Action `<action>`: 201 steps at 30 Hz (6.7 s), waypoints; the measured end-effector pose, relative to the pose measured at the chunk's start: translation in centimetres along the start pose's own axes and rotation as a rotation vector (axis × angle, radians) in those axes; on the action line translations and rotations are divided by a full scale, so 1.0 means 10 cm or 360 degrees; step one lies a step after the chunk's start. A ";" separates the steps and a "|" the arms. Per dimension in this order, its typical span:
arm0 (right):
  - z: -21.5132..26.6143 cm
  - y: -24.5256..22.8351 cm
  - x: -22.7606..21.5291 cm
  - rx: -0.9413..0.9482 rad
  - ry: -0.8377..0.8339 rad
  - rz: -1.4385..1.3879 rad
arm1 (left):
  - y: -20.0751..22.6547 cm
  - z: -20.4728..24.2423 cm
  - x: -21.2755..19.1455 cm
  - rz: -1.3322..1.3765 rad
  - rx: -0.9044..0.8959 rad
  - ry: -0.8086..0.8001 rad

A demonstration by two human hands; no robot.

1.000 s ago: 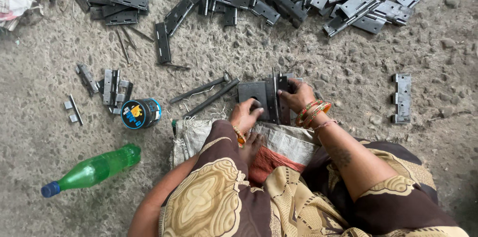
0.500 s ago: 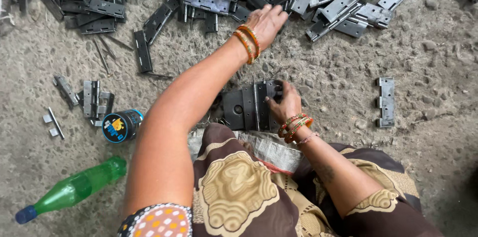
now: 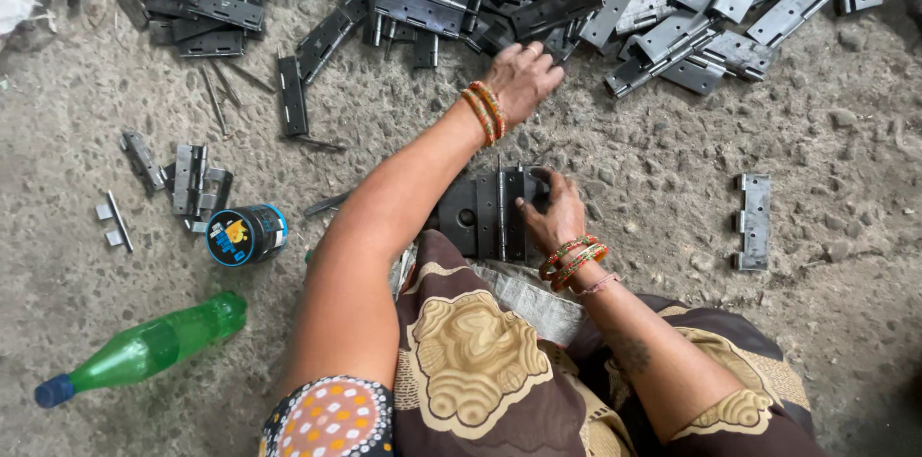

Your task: The person sits on the floor and assembles metal hinges by placing them on a metal block and striking them with a metal rod. The person repeatedly picks up hinge parts, aligns them, and uses the rod to secure them together.

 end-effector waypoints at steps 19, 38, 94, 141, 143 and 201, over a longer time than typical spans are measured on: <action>0.00 -0.23 -0.13 0.0115 -0.0010 -0.0192 | -0.20 0.21 0.50 -0.0035 -0.0047 -0.0101; -0.02 -0.26 -0.05 0.0203 -0.0029 -0.0243 | -1.85 1.79 -1.00 -0.0649 -0.1371 0.0270; -0.11 0.04 -0.13 0.0155 -0.0041 -0.0435 | 0.08 2.76 -0.29 0.0610 -0.1586 -0.0589; -0.09 -0.15 -0.15 0.0265 -0.0114 -0.0511 | 0.24 2.60 -0.29 0.0727 -0.1316 -0.0602; -0.10 -0.16 -0.20 0.0230 -0.0121 -0.0326 | 0.05 2.50 -0.30 0.0654 -0.1339 -0.0531; 0.40 -0.88 0.47 -0.0781 -0.1007 0.0791 | -0.81 2.48 -0.57 0.2490 -0.2332 -0.0038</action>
Point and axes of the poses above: each hand's wrist, its own z-axis away from the middle knuckle, its own x-axis out of the palm, y = z × x, the point moved 5 cm from there along -z, towards the middle knuckle, and after that the axes turned 14 degrees about -x, right-handed, at the moved point
